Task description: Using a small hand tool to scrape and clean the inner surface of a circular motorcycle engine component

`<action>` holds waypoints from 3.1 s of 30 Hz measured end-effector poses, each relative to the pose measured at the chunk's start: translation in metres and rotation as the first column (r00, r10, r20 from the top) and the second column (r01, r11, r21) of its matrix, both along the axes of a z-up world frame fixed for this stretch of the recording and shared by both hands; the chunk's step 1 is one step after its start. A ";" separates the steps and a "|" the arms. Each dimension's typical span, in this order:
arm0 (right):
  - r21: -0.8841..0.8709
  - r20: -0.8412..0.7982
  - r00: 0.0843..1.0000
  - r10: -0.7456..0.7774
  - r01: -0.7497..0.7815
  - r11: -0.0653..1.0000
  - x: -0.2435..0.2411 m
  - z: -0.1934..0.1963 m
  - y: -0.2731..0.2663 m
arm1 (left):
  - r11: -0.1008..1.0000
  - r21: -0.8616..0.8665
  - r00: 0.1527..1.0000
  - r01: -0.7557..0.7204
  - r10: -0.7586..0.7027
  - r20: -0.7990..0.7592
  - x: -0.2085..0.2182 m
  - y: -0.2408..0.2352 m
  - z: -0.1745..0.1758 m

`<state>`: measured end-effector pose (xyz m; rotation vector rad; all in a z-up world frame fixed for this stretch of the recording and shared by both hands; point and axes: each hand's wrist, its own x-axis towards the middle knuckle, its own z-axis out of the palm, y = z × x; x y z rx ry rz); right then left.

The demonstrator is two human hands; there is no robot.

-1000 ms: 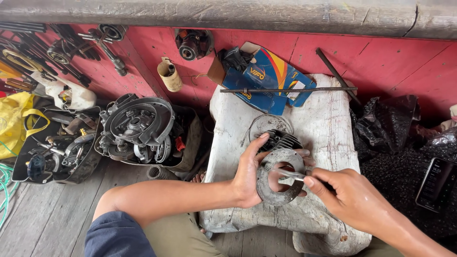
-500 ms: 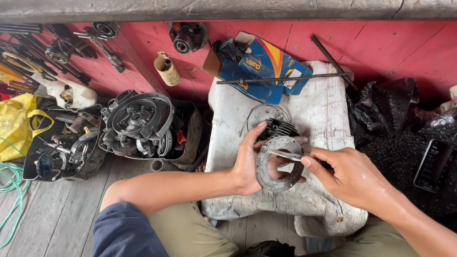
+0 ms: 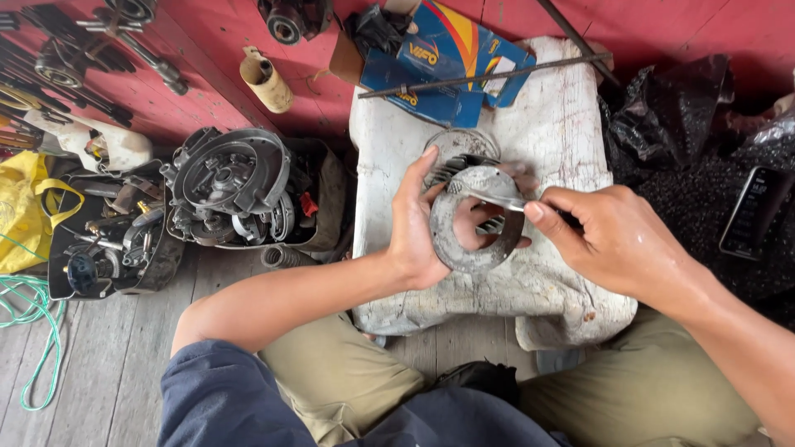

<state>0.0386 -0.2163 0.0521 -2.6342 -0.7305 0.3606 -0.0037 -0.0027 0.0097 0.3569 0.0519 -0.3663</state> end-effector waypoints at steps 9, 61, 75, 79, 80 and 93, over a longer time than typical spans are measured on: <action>0.082 0.086 0.996 0.039 -0.046 0.996 -0.006 0.008 0.004 | 0.999 -0.044 0.998 -0.023 0.020 -0.060 -0.003 0.001 0.010; -0.009 -0.031 0.999 0.019 -0.019 1.000 0.018 -0.028 -0.005 | 0.995 -0.009 0.983 0.099 -0.099 -0.154 0.007 0.007 -0.011; -0.094 -0.165 0.981 0.102 -0.118 0.989 0.010 -0.021 -0.004 | 0.995 -0.060 0.980 0.085 -0.094 -0.175 0.008 0.004 -0.015; -0.095 -0.016 1.000 0.001 -0.003 0.995 0.017 -0.032 -0.012 | 0.991 -0.010 0.986 0.135 -0.135 -0.096 0.006 0.007 -0.018; -0.102 -0.023 1.000 0.001 -0.004 0.995 0.016 -0.034 -0.012 | 0.990 -0.038 0.988 0.133 -0.135 -0.068 0.005 0.007 -0.019; -0.096 -0.159 0.980 0.119 -0.136 0.986 0.006 -0.029 -0.001 | 0.996 0.018 0.986 0.087 -0.084 -0.144 0.004 0.008 -0.016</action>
